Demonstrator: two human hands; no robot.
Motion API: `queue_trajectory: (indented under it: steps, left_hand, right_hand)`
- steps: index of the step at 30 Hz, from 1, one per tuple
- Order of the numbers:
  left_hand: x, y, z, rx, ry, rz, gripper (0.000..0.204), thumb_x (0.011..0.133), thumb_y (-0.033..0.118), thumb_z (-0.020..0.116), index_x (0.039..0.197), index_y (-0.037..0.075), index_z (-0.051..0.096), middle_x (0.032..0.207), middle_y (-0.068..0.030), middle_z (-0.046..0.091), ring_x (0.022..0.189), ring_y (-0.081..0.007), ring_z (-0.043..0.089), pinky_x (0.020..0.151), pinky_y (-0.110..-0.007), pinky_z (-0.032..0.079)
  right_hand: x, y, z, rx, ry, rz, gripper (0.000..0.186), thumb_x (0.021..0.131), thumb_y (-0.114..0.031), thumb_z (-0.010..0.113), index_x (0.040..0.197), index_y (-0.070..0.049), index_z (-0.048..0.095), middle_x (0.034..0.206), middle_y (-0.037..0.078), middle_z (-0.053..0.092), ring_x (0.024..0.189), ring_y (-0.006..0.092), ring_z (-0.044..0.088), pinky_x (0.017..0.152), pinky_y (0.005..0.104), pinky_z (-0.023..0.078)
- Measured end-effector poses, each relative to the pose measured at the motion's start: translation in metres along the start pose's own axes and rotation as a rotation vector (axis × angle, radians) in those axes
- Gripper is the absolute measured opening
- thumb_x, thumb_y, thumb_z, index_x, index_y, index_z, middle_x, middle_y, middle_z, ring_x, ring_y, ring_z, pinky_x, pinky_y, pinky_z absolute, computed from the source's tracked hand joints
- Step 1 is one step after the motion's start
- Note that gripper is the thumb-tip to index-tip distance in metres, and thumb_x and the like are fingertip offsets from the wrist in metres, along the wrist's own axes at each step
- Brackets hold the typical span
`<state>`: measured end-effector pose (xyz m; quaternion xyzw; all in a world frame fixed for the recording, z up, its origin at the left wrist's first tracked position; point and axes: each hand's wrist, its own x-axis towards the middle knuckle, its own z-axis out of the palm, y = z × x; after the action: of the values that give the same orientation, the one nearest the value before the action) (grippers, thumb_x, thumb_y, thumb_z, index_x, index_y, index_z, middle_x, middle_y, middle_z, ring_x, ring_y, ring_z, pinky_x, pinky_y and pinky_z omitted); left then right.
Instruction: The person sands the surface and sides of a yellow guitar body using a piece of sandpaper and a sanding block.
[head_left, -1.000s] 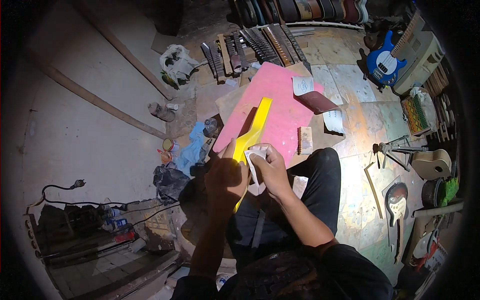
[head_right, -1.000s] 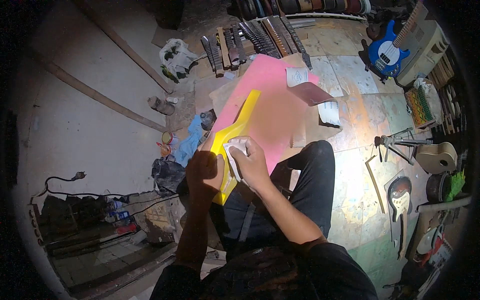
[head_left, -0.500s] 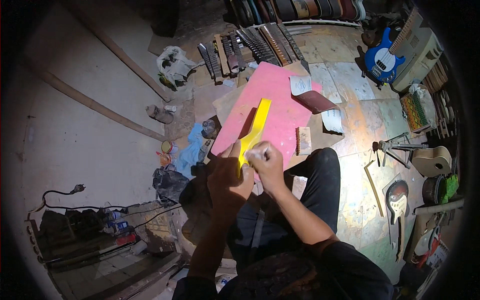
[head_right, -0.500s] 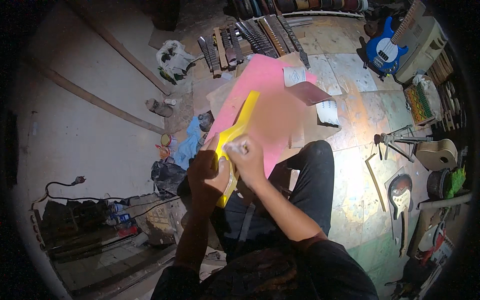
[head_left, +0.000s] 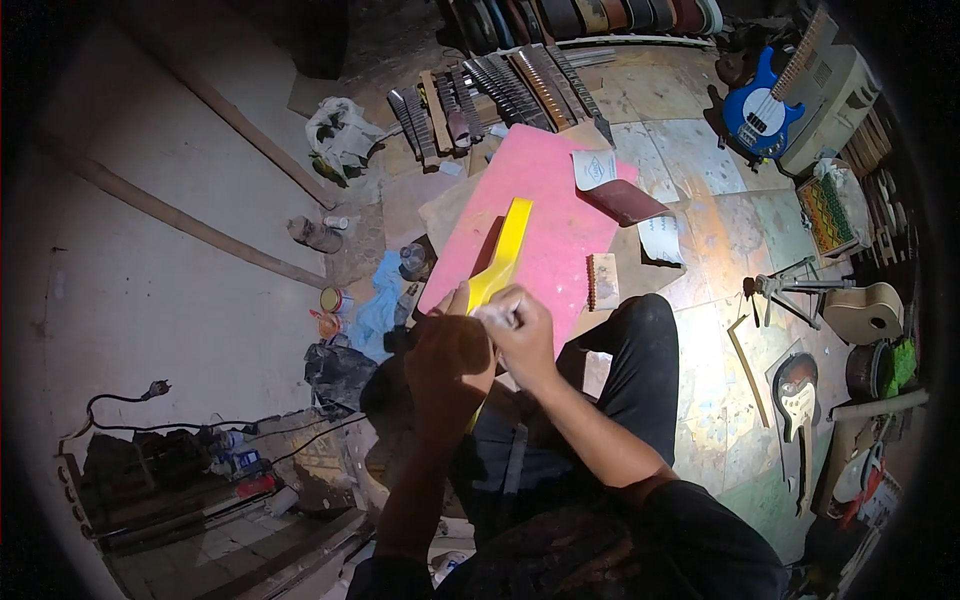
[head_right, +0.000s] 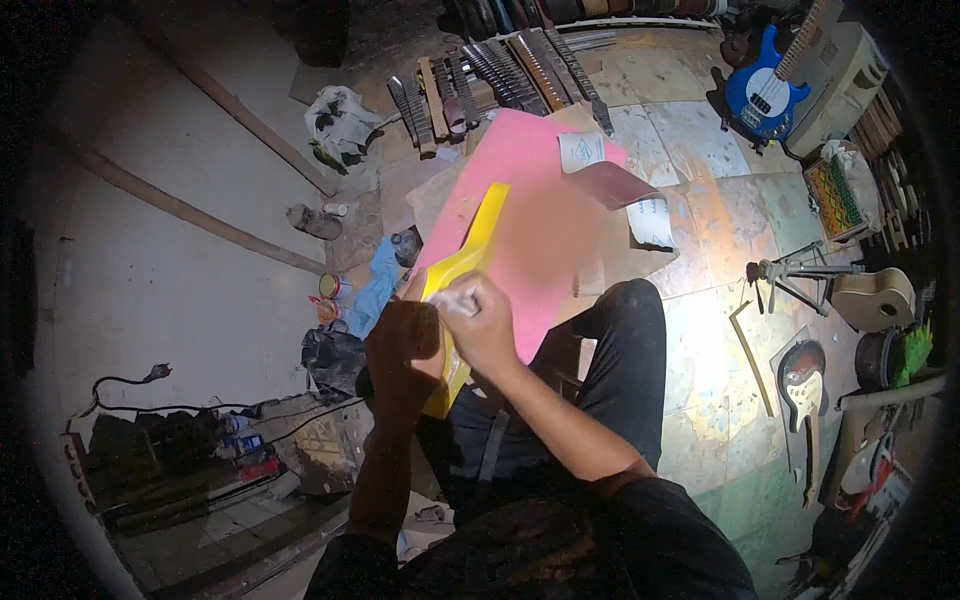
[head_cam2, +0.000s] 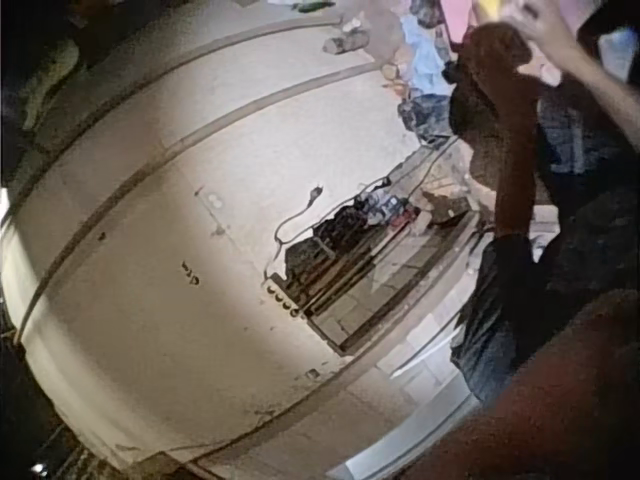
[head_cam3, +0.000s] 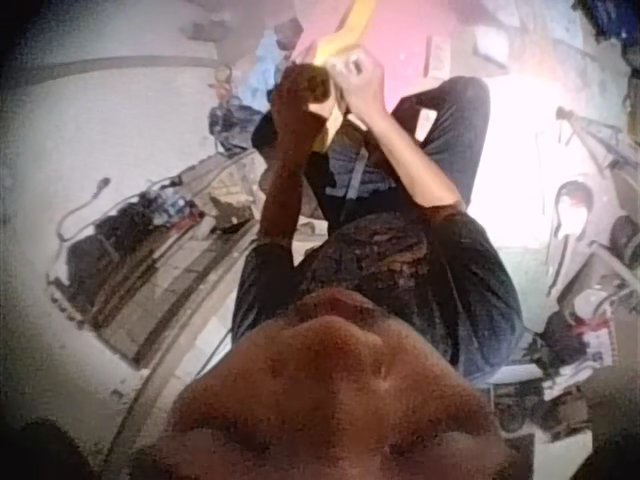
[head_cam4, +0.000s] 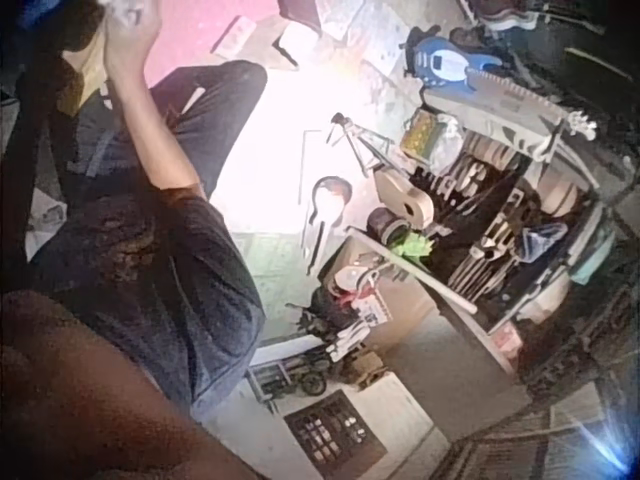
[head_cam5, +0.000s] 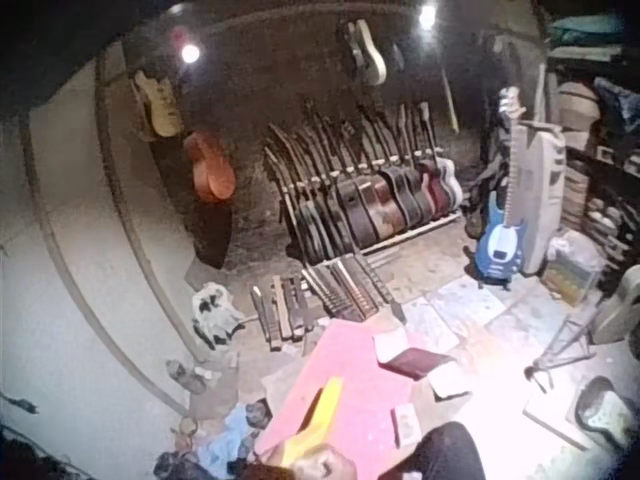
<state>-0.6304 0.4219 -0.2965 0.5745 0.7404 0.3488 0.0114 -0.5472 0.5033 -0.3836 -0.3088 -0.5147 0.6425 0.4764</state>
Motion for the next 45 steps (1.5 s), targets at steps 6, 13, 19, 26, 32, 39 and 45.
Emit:
queue_trajectory:
  steps: [6, 13, 19, 26, 32, 39, 45]
  left_hand:
    - [0.003, -0.001, 0.001, -0.002, 0.028, -0.017, 0.019, 0.083, 0.012, 0.081, 0.091, 0.005, 0.065, 0.089, -0.0158, 0.067, 0.085, -0.0363, 0.07, 0.073, -0.044, 0.059]
    - [0.0, -0.004, 0.001, 0.036, -0.039, -0.055, 0.016, 0.082, 0.009, 0.078, 0.09, 0.005, 0.065, 0.085, -0.0138, 0.065, 0.083, -0.0366, 0.067, 0.071, -0.044, 0.056]
    - [0.001, -0.001, -0.001, -0.076, -0.01, -0.061, 0.013, 0.081, 0.006, 0.075, 0.089, 0.004, 0.065, 0.082, -0.0144, 0.061, 0.077, -0.0371, 0.063, 0.068, -0.045, 0.051]
    - [0.002, 0.003, -0.007, 0.074, -0.125, -0.031, 0.009, 0.087, 0.007, 0.072, 0.089, 0.004, 0.064, 0.098, -0.015, 0.069, 0.089, -0.0341, 0.068, 0.073, -0.047, 0.057]
    - [-0.005, -0.002, -0.005, -0.056, -0.044, -0.046, 0.012, 0.086, 0.011, 0.073, 0.087, 0.005, 0.063, 0.087, -0.015, 0.064, 0.083, -0.0363, 0.067, 0.072, -0.048, 0.056]
    - [-0.004, -0.005, -0.004, 0.026, -0.048, -0.113, 0.013, 0.085, 0.012, 0.074, 0.087, 0.004, 0.065, 0.087, -0.0158, 0.064, 0.082, -0.037, 0.066, 0.07, -0.046, 0.054]
    - [-0.003, -0.002, -0.004, 0.071, -0.037, -0.03, 0.011, 0.084, 0.013, 0.075, 0.086, 0.008, 0.066, 0.097, -0.0139, 0.069, 0.09, -0.0345, 0.069, 0.074, -0.046, 0.058]
  right_hand:
    - [0.009, 0.004, -0.001, 0.03, 0.066, 0.067, 0.017, 0.092, -0.011, 0.08, 0.09, -0.002, 0.066, 0.084, 0.003, 0.064, 0.078, 0.0106, 0.059, 0.072, 0.029, 0.049]
    - [0.011, -0.002, -0.004, -0.047, 0.056, 0.097, 0.019, 0.09, -0.011, 0.082, 0.087, -0.002, 0.065, 0.085, 0.005, 0.064, 0.079, 0.0116, 0.06, 0.072, 0.0296, 0.049]
    - [0.009, -0.005, -0.002, -0.075, 0.003, 0.046, 0.018, 0.092, -0.007, 0.078, 0.088, -0.002, 0.061, 0.088, 0.004, 0.063, 0.081, 0.0098, 0.057, 0.074, 0.0282, 0.047]
    - [0.004, 0.011, -0.002, -0.067, 0.045, 0.024, 0.02, 0.094, -0.01, 0.079, 0.087, -0.002, 0.062, 0.086, 0.005, 0.064, 0.079, 0.0126, 0.06, 0.073, 0.03, 0.05]
    - [0.003, 0.001, -0.003, -0.092, -0.003, -0.04, 0.021, 0.094, -0.011, 0.079, 0.086, -0.002, 0.061, 0.086, 0.004, 0.064, 0.079, 0.0121, 0.058, 0.072, 0.0295, 0.048]
    - [0.007, 0.0, 0.0, -0.074, 0.014, -0.035, 0.018, 0.092, -0.007, 0.079, 0.087, -0.002, 0.063, 0.087, 0.006, 0.064, 0.079, 0.0136, 0.059, 0.073, 0.0298, 0.048]
    - [-0.003, 0.0, 0.0, -0.101, -0.047, -0.116, 0.019, 0.094, -0.01, 0.078, 0.087, -0.001, 0.063, 0.086, 0.006, 0.064, 0.078, 0.0123, 0.059, 0.071, 0.0299, 0.048]
